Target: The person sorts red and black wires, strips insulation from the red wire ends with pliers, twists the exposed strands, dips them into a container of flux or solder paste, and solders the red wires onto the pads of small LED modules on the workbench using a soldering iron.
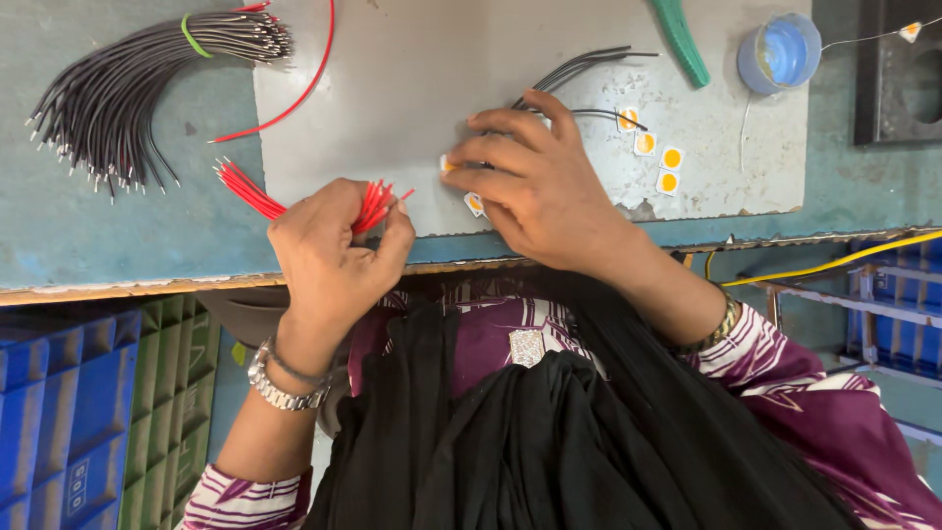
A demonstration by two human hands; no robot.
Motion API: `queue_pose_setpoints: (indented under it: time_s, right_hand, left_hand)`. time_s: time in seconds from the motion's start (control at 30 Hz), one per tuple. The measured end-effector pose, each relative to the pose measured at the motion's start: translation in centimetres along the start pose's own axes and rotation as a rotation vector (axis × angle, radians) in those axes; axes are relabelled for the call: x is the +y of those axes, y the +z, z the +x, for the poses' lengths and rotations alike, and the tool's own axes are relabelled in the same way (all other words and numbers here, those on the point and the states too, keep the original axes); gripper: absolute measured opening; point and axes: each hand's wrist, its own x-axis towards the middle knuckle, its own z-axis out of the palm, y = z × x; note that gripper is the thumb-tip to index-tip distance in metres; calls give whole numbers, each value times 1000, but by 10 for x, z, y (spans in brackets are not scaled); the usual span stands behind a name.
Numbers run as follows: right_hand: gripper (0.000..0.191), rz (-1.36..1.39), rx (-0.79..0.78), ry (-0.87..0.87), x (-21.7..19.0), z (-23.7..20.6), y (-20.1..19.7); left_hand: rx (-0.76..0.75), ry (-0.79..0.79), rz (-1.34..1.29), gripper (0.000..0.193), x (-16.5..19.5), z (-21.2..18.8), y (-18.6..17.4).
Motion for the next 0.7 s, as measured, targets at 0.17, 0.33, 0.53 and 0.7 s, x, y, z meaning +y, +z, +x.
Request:
queue_pose_setpoints:
  time_s: [0.17,0.33,0.53,0.7]
  right_hand:
    - [36,10,-18,23,-2,1,2]
    - [35,22,34,107,-5,-6,3]
    - [37,27,36,112,-3,-9,8]
    - [37,41,38,110,-4,-9,10]
  left_hand:
    - [-88,21,-29,10,0,4,-8]
    - [-182,126,-62,18,-7,12,-7]
    - [-259,194,-11,22,-10,17,-2]
    - [-267,252,105,24,-9,20,-3]
